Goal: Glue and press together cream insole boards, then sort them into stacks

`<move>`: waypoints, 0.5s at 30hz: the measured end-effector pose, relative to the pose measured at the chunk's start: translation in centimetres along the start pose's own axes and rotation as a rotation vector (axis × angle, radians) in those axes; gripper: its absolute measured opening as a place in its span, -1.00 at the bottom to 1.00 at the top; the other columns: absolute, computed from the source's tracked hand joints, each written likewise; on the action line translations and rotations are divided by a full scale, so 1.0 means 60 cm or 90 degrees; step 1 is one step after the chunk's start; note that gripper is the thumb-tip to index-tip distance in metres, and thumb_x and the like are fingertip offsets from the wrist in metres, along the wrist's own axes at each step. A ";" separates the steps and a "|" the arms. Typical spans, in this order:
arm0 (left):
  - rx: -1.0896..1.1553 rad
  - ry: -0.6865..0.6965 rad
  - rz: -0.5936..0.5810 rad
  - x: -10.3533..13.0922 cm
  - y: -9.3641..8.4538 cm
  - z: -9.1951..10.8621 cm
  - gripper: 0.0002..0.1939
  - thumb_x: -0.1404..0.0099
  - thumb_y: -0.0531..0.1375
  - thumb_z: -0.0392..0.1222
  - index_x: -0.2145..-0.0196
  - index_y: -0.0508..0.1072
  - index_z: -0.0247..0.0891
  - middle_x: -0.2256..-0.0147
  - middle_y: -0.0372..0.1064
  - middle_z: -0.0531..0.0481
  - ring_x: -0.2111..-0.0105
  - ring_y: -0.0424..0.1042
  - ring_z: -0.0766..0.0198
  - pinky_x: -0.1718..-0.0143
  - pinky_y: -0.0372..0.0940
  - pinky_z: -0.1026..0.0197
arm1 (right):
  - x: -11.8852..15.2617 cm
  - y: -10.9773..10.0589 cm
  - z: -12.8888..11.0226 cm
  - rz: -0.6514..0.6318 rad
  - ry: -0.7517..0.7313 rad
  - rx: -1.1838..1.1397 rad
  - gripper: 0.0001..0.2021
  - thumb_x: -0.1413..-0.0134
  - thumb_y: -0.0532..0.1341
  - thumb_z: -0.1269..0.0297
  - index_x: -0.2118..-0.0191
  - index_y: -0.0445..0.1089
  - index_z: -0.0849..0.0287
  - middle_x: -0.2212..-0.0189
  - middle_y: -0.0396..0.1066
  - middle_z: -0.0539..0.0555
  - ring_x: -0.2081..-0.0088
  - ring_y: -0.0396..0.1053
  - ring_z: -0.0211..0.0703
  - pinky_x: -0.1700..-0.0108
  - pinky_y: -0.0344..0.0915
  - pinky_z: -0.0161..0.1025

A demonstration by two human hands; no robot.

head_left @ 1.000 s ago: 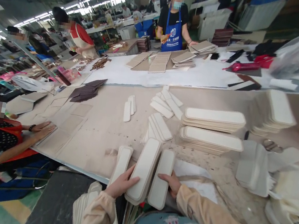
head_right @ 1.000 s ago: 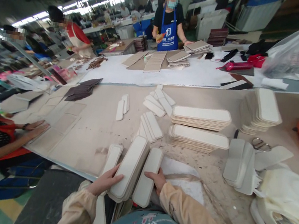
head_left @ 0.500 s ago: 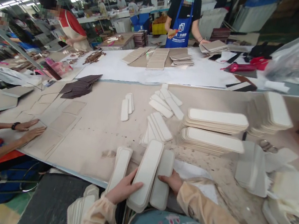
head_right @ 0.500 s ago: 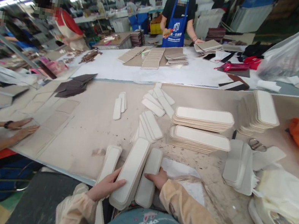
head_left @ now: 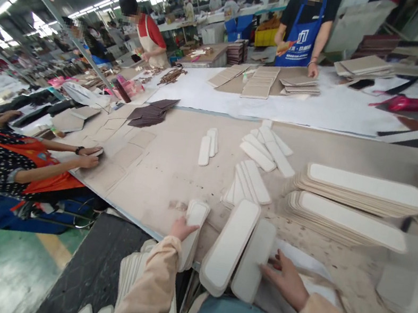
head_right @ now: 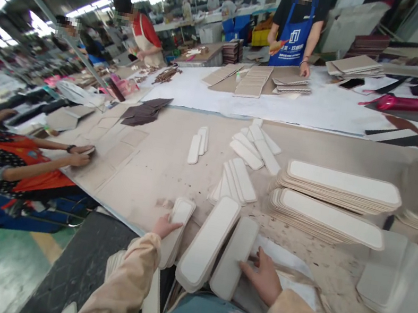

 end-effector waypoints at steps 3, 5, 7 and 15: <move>-0.046 -0.022 -0.015 -0.010 0.018 -0.014 -0.16 0.15 0.37 0.06 0.02 0.28 -0.57 -0.03 0.28 -0.51 -0.09 0.24 -0.23 -0.07 0.13 0.02 | 0.018 -0.017 0.016 -0.005 0.004 0.033 -0.11 0.18 0.20 -0.17 -0.22 0.06 0.30 -0.04 0.32 0.38 0.09 0.42 0.19 0.02 0.33 0.10; -0.082 -0.048 -0.020 -0.015 0.026 -0.020 -0.17 0.16 0.38 0.07 0.05 0.29 -0.57 -0.02 0.29 -0.49 -0.08 0.25 -0.23 -0.06 0.13 0.03 | 0.027 -0.021 0.029 -0.020 0.017 0.038 -0.09 0.17 0.18 -0.17 -0.24 0.03 0.32 0.00 0.36 0.37 0.09 0.42 0.17 0.02 0.33 0.07; -0.115 -0.077 -0.030 -0.023 0.031 -0.023 -0.18 0.21 0.41 0.09 0.10 0.32 -0.53 -0.01 0.30 -0.50 -0.06 0.27 -0.23 -0.05 0.16 0.04 | 0.032 -0.024 0.041 -0.032 0.024 0.038 -0.09 0.18 0.18 -0.14 -0.23 0.03 0.36 0.05 0.40 0.36 0.09 0.43 0.17 0.01 0.32 0.06; -0.198 -0.081 -0.001 -0.025 0.028 -0.009 -0.16 0.18 0.39 0.10 0.05 0.24 -0.47 -0.04 0.25 -0.49 -0.11 0.24 -0.16 -0.08 0.16 0.04 | 0.031 -0.017 0.045 -0.045 0.051 -0.033 -0.10 0.20 0.20 -0.08 -0.24 0.02 0.37 0.07 0.41 0.34 0.12 0.43 0.15 0.01 0.32 0.07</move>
Point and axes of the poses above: each hand's wrist, its own x-axis away from the middle knuckle, its own y-axis out of the palm, z = x × y, the point moved 8 cm from there along -x, towards the middle knuckle
